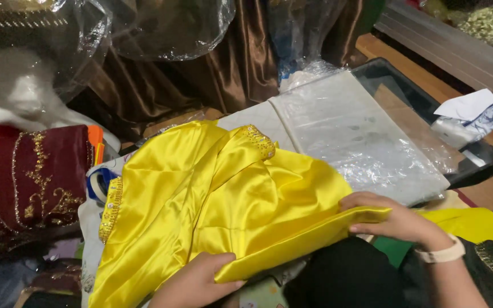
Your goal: Folding a yellow embroidered satin garment neatly on a white surface.
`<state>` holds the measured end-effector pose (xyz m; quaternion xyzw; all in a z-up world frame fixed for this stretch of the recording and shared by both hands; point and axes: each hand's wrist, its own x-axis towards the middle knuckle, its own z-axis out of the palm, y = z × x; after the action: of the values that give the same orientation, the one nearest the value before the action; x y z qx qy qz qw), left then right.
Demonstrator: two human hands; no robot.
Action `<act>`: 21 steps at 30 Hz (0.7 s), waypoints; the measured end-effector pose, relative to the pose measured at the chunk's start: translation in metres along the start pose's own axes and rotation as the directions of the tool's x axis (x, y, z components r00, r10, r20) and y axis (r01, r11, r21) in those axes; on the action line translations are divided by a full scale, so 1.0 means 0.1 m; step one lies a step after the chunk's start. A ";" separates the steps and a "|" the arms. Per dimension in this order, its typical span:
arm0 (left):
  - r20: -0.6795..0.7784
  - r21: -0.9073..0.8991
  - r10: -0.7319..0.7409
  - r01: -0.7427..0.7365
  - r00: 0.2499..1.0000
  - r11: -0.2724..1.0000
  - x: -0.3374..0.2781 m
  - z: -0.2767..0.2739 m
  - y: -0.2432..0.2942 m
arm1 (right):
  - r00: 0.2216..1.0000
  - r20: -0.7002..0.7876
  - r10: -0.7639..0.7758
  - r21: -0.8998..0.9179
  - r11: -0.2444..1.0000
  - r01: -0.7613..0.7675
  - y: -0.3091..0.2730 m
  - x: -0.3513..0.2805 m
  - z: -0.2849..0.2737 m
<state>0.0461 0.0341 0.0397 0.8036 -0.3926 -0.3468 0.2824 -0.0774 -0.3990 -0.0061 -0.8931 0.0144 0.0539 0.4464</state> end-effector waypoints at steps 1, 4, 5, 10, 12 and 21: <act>0.001 0.007 0.006 -0.006 1.000 1.000 0.00 0.00 -0.06 | 1.000 -0.009 -0.001 0.000 1.000 0.001 -0.03 0.00 0.02; -0.092 -0.017 0.115 -0.117 0.989 0.993 -0.04 -0.03 -0.23 | 0.959 0.067 0.275 0.322 0.904 -0.281 0.12 -0.02 0.07; -0.095 -0.005 0.099 -0.100 0.991 0.995 -0.08 -0.08 -0.26 | 0.973 -0.046 0.228 0.444 0.877 -0.185 0.34 -0.06 0.08; 0.194 -0.153 0.030 0.000 0.980 0.988 -0.01 -0.49 -0.06 | 0.949 -0.250 0.194 0.576 0.817 -0.015 0.10 -0.01 -0.02; -0.081 -0.231 -0.039 0.019 0.996 0.973 0.19 -0.46 -0.25 | 0.890 -0.339 0.305 0.558 0.827 -0.071 -0.20 0.19 -0.07; -0.458 -0.050 -0.266 0.274 0.849 0.961 0.62 -0.20 -0.52 | 0.916 0.162 0.366 0.431 0.809 -0.400 0.68 -0.19 0.15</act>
<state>0.1123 0.0140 -0.0073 0.9122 -0.2009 -0.1794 0.3089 -0.1030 -0.4287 -0.0671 -0.7392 0.1905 0.1696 0.6233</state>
